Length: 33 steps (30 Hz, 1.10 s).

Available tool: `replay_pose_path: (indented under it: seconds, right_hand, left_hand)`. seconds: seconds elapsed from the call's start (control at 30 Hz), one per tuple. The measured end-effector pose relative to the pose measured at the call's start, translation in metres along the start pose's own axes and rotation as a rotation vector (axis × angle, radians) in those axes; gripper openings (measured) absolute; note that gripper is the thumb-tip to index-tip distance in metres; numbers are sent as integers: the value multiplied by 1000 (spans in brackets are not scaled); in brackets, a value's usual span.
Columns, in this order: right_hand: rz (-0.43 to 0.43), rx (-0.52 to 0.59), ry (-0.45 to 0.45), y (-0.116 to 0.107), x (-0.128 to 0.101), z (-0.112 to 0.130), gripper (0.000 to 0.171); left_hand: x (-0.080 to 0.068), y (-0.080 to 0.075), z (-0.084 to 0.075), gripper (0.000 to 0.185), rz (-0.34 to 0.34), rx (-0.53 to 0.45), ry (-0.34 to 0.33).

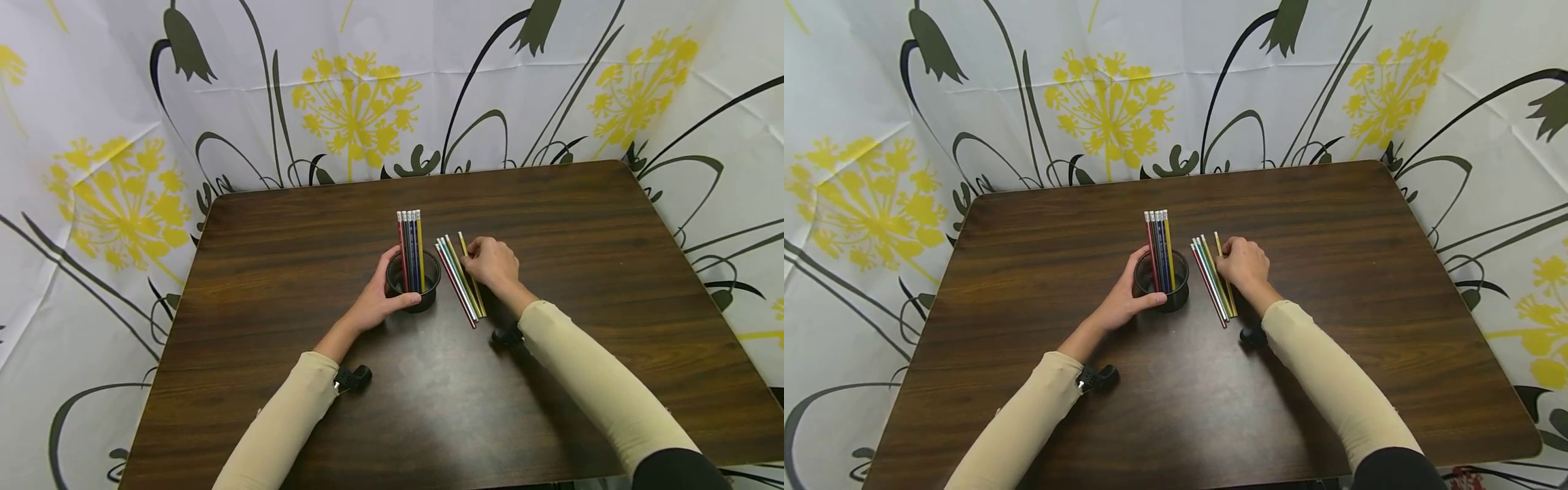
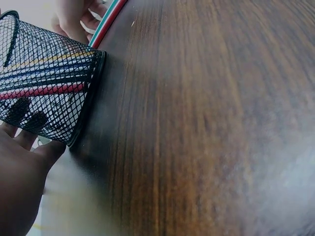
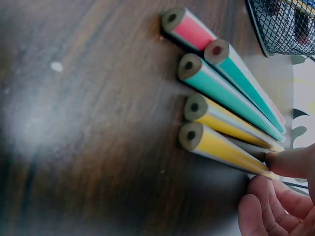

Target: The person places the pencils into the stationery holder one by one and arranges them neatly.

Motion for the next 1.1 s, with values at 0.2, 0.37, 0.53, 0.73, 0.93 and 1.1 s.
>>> replay_pose_path:
  seconds: [0.2, 0.37, 0.53, 0.73, 0.93, 1.1]
  right_hand:
    - [12, -6, 9, -4, 1, 2, 18]
    - [17, 25, 17, -14, 1, 5, 17]
    - [-23, 81, -20, -34, -1, 14, 20]
    - [-116, 215, -118, -68, -9, 37, 21]
    - [-183, 505, -217, -96, -21, 59, 17]
    - [-173, 746, -301, -102, -33, 74, 16]
  left_hand:
    - [1, 0, 3, 91, -14, 1, 14]
    - [1, 1, 1, 90, -14, 4, 9]
    - [-4, 1, -19, 89, 16, -11, -9]
    - [-8, 0, -34, 89, 33, -23, -29]
    - [-1, 1, -13, 92, 24, -25, -19]
    - [2, 0, 1, 91, -2, 3, -8]
Point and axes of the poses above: each hand's wrist, its own x-axis towards the middle knuckle, its own y-axis out of the palm, z = x × y, the point moved 2 cm from there along x, towards the middle knuckle, and after that the axes turned 2 degrees about -z, right-handed, at the moved point
